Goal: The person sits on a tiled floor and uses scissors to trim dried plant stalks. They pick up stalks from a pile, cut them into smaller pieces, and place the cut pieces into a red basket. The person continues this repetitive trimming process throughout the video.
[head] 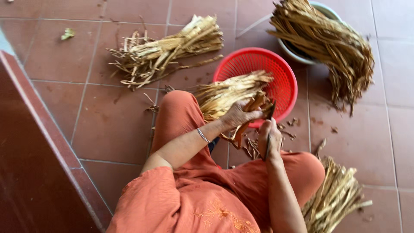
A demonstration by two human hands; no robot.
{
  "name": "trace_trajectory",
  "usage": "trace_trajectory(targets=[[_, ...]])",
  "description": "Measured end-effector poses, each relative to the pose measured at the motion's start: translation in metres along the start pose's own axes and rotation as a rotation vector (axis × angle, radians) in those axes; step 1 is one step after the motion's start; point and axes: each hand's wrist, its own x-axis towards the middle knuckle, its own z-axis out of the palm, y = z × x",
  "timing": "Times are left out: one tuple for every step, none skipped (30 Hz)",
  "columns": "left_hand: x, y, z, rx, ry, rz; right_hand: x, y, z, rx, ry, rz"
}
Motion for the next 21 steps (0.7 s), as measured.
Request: trace_trajectory(targets=[[0.001,0.003,-0.003,0.053,-0.002,0.02,0.001,-0.002,0.002,-0.004,0.018,-0.025],[0.002,0.006,-0.005,0.103,-0.007,0.04,0.001,-0.003,0.002,-0.012,0.04,-0.047],[0.003,0.008,-0.006,0.103,0.001,0.025,0.001,-0.005,0.002,-0.017,0.061,-0.068],[0.004,0.009,-0.008,0.105,0.008,0.007,0.001,-0.006,0.002,-0.002,0.061,-0.079],[0.004,0.012,-0.009,0.107,0.013,-0.012,0.0,-0.008,0.002,0.013,0.062,-0.089],[0.004,0.015,-0.01,0.125,0.01,0.007,-0.001,-0.01,0.002,0.028,0.061,-0.095],[0.004,0.017,-0.011,0.143,0.006,0.025,-0.001,-0.011,0.003,0.042,0.055,-0.088],[0.004,0.02,-0.012,0.161,0.0,0.041,0.0,-0.012,0.003,0.057,0.05,-0.078],[0.004,0.021,-0.013,0.174,0.008,0.059,0.001,-0.012,0.004,0.069,0.048,-0.065],[0.004,0.023,-0.014,0.185,0.015,0.077,0.003,-0.011,0.005,0.08,0.047,-0.08],[0.004,0.024,-0.014,0.196,0.02,0.093,0.005,-0.009,0.006,0.091,0.046,-0.094],[0.004,0.024,-0.015,0.183,0.015,0.07,0.006,-0.006,0.006,0.1,0.045,-0.104],[0.004,0.024,-0.016,0.17,0.01,0.044,0.009,-0.002,0.007,0.195,-0.009,-0.102],[0.004,0.024,-0.017,0.158,0.006,0.018,0.011,0.001,0.008,0.291,-0.064,-0.099],[0.004,0.023,-0.017,0.189,0.004,0.031,0.014,0.005,0.009,0.387,-0.118,-0.098],[0.004,0.022,-0.018,0.22,0.001,0.043,0.015,0.008,0.01,0.382,-0.119,-0.074],[0.004,0.021,-0.018,0.252,-0.003,0.053,0.015,0.01,0.01,0.377,-0.12,-0.048],[0.005,0.02,-0.017,0.223,-0.011,0.036,0.015,0.011,0.01,0.37,-0.12,-0.023],[0.005,0.02,-0.016,0.194,-0.018,0.02,0.014,0.01,0.01,0.337,-0.084,-0.055],[0.006,0.02,-0.016,0.166,-0.025,0.004,0.012,0.009,0.009,0.303,-0.049,-0.089],[0.006,0.02,-0.015,0.167,-0.023,0.0,0.011,0.006,0.008,0.269,-0.013,-0.124]])
